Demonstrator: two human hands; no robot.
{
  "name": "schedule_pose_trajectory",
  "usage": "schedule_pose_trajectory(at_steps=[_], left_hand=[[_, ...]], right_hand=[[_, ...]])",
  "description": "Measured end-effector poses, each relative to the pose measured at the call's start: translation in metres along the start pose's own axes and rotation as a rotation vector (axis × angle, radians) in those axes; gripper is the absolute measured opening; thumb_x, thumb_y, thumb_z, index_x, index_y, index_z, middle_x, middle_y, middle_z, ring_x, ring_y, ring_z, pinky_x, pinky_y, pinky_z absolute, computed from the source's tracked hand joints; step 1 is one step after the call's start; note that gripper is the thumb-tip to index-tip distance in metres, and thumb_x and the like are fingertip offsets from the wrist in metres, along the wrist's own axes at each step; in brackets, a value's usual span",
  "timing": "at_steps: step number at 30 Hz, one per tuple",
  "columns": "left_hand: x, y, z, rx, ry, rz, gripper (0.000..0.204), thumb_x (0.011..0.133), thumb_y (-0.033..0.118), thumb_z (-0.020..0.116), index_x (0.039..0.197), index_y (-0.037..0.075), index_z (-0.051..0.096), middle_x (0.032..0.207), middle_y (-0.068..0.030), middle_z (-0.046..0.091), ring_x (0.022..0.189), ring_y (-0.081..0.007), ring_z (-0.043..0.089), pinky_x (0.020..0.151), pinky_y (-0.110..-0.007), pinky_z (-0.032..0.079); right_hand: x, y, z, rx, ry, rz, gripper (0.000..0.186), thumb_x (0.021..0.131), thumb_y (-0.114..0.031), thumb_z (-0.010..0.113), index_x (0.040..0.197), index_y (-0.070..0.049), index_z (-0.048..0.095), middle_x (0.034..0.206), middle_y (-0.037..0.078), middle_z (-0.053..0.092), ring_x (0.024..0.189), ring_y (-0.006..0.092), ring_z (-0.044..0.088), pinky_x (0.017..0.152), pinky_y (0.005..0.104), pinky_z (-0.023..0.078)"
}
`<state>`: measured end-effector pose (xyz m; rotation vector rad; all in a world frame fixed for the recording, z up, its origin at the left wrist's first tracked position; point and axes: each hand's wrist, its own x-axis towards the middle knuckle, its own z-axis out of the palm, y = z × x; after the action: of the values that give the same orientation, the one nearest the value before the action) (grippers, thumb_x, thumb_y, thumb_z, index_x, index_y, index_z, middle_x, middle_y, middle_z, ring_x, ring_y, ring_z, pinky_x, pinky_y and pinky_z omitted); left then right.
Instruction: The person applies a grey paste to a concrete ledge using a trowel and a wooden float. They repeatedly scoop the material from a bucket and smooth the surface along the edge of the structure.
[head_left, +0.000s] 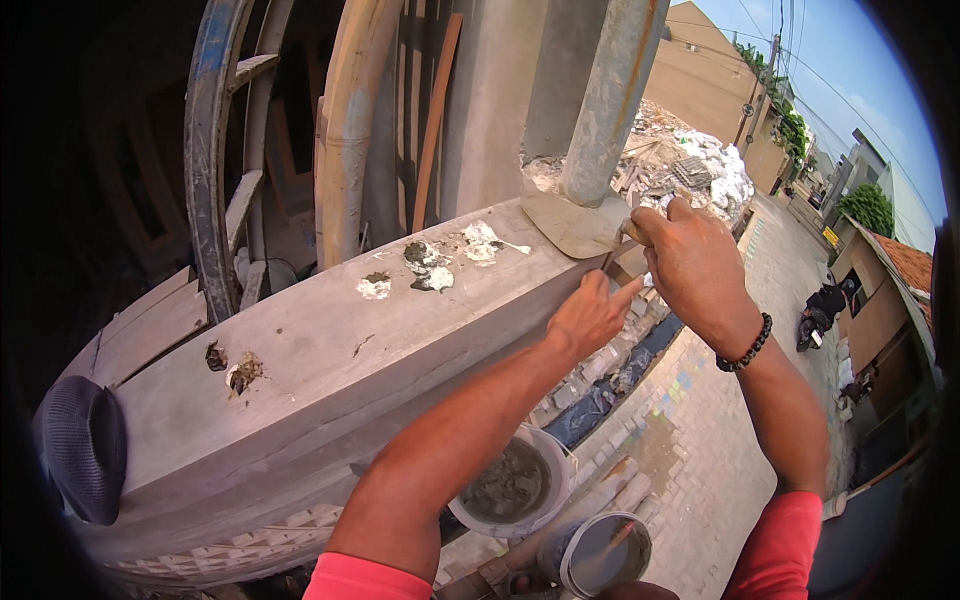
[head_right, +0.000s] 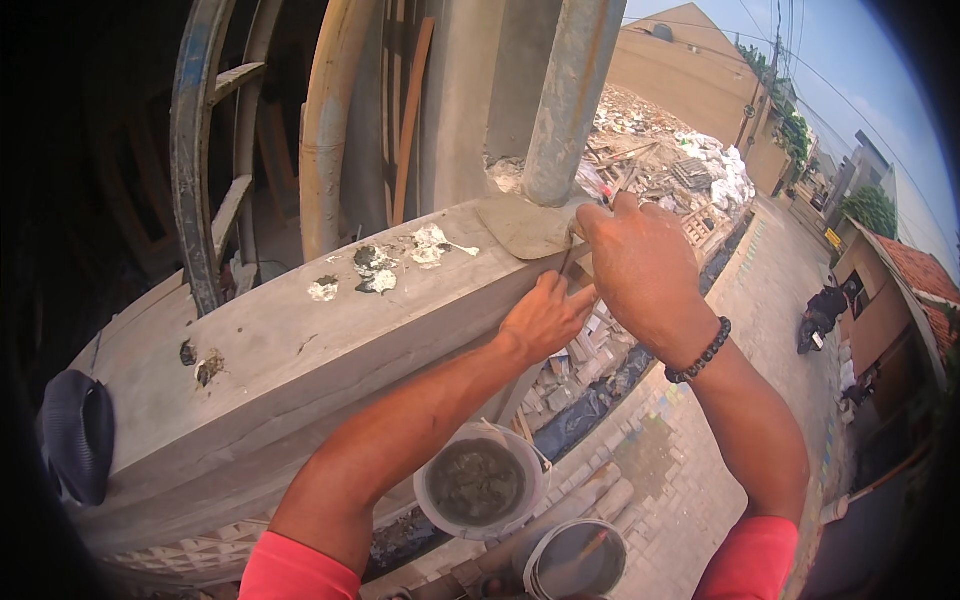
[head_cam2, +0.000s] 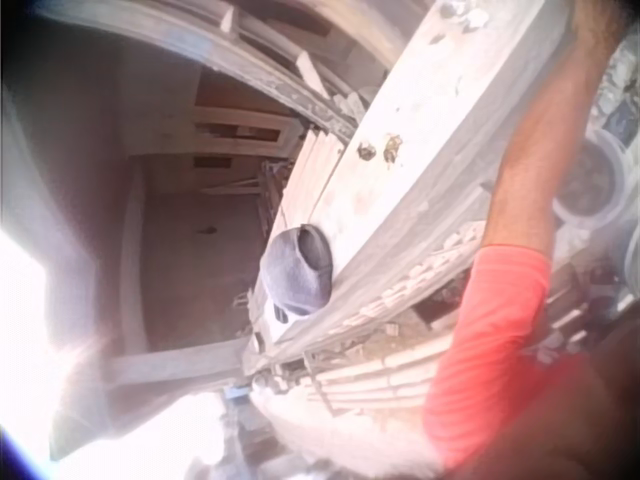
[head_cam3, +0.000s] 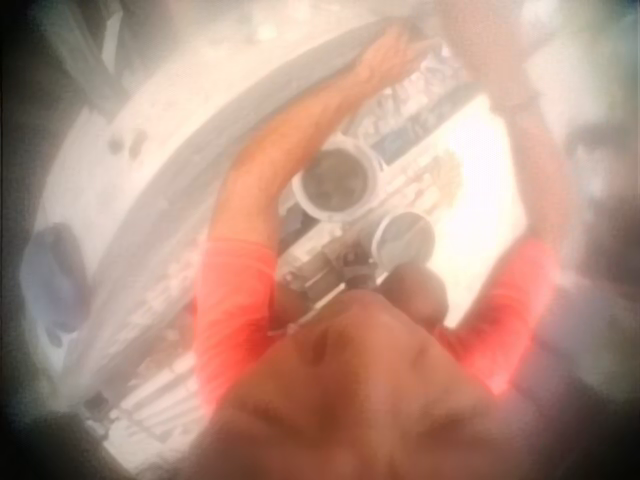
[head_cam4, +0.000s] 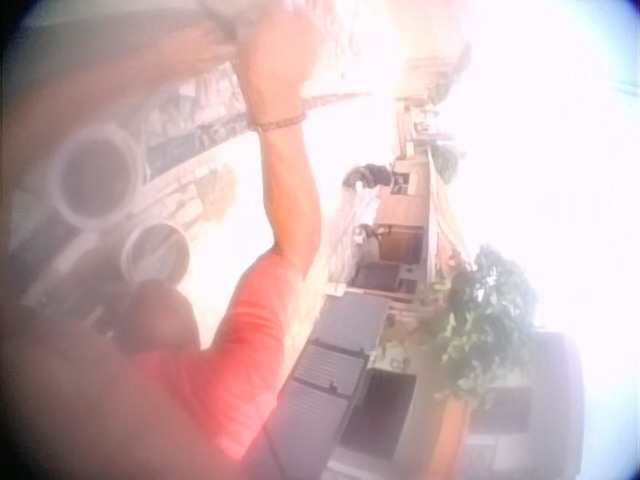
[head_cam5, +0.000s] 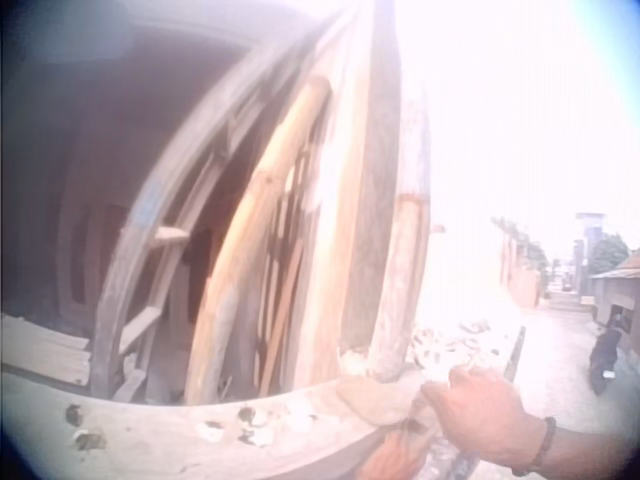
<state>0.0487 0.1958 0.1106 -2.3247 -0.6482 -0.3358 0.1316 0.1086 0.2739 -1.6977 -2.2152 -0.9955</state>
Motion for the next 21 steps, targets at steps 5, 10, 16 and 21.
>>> schedule_pose_trajectory(at_steps=[5,10,16,21], left_hand=[[0.002,-0.002,-0.007,0.035,-0.117,0.045,0.036,0.097,0.021,0.052,0.127,0.012,0.069,0.161,-0.0032,0.034,0.099,-0.0246,0.062,0.079,-0.042,0.038],[-0.002,-0.003,0.005,-0.008,0.045,0.009,0.033,0.092,0.019,0.057,0.12,0.012,0.072,0.151,-0.0015,0.043,0.098,-0.0226,0.059,0.085,-0.039,0.04],[-0.001,-0.001,-0.003,-0.011,-0.005,-0.002,0.033,0.092,0.018,0.055,0.12,0.008,0.071,0.148,-0.0007,0.046,0.094,-0.0208,0.059,0.084,-0.036,0.038],[-0.002,-0.003,0.001,-0.005,0.038,-0.014,0.031,0.092,0.018,0.055,0.116,0.008,0.072,0.146,-0.0006,0.046,0.09,-0.0198,0.058,0.079,-0.035,0.037]], right_hand=[[-0.005,-0.004,0.003,-0.034,-0.076,0.021,0.017,0.085,-0.009,0.063,0.102,-0.007,0.065,0.097,0.017,0.064,0.094,0.0328,0.067,0.082,0.0436,0.052],[-0.019,0.013,0.004,-0.085,-0.146,0.103,0.017,0.086,-0.009,0.061,0.103,-0.007,0.065,0.097,0.017,0.064,0.094,0.0334,0.067,0.082,0.0437,0.053],[-0.031,0.036,0.008,-0.097,-0.135,0.128,0.015,0.086,-0.007,0.06,0.1,-0.006,0.066,0.09,0.018,0.065,0.086,0.0353,0.068,0.077,0.0451,0.054],[-0.044,0.043,0.001,-0.053,-0.139,0.144,0.013,0.086,-0.008,0.059,0.096,-0.006,0.067,0.087,0.018,0.064,0.083,0.0363,0.067,0.075,0.046,0.054]])
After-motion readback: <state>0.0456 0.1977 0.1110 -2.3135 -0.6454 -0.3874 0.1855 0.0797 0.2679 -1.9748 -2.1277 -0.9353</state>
